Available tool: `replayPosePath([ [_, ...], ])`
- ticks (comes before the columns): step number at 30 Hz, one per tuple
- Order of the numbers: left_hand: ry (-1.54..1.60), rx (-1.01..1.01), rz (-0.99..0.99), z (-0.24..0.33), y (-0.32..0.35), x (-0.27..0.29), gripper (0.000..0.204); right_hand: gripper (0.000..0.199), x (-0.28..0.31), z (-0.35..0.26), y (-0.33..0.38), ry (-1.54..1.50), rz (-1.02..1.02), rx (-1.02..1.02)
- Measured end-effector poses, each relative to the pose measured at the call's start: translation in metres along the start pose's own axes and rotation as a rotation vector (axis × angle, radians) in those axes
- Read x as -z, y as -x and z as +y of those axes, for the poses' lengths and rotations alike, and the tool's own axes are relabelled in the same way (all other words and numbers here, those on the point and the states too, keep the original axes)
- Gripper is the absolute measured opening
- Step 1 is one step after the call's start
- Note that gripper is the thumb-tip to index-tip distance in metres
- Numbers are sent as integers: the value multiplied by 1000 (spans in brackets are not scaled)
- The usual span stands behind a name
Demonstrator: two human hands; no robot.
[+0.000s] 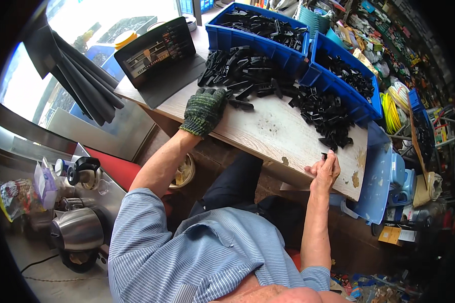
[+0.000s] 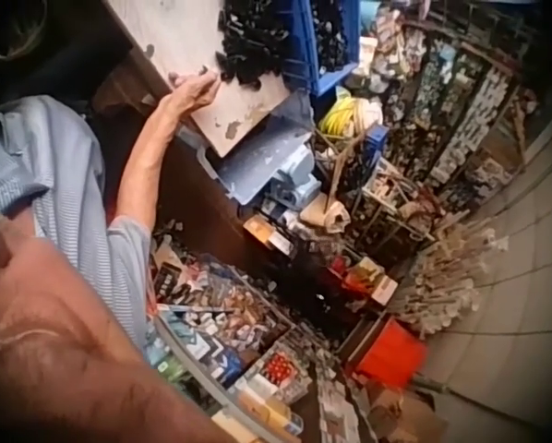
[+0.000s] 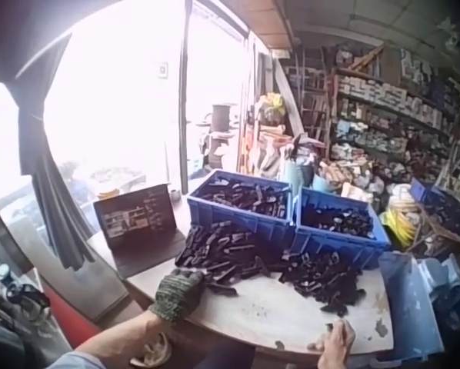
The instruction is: Assemble small black plastic components by hand at a workbench.
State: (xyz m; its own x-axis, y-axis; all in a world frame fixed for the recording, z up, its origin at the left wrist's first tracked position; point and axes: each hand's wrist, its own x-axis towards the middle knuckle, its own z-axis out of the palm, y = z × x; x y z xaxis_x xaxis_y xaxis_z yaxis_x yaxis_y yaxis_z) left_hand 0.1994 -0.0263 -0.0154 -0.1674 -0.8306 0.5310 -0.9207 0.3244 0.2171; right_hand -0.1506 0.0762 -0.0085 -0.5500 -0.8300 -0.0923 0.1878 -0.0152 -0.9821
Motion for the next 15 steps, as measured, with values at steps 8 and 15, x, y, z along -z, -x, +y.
replayPosePath([
  [8, -70, 71, 32, 1, 1, 8, 20, 35, 2, 0, 2, -16, 19, -8],
  [15, 451, 154, 39, 53, 20, 5, 19, 35, -7, 0, 0, -52, 17, -39],
])
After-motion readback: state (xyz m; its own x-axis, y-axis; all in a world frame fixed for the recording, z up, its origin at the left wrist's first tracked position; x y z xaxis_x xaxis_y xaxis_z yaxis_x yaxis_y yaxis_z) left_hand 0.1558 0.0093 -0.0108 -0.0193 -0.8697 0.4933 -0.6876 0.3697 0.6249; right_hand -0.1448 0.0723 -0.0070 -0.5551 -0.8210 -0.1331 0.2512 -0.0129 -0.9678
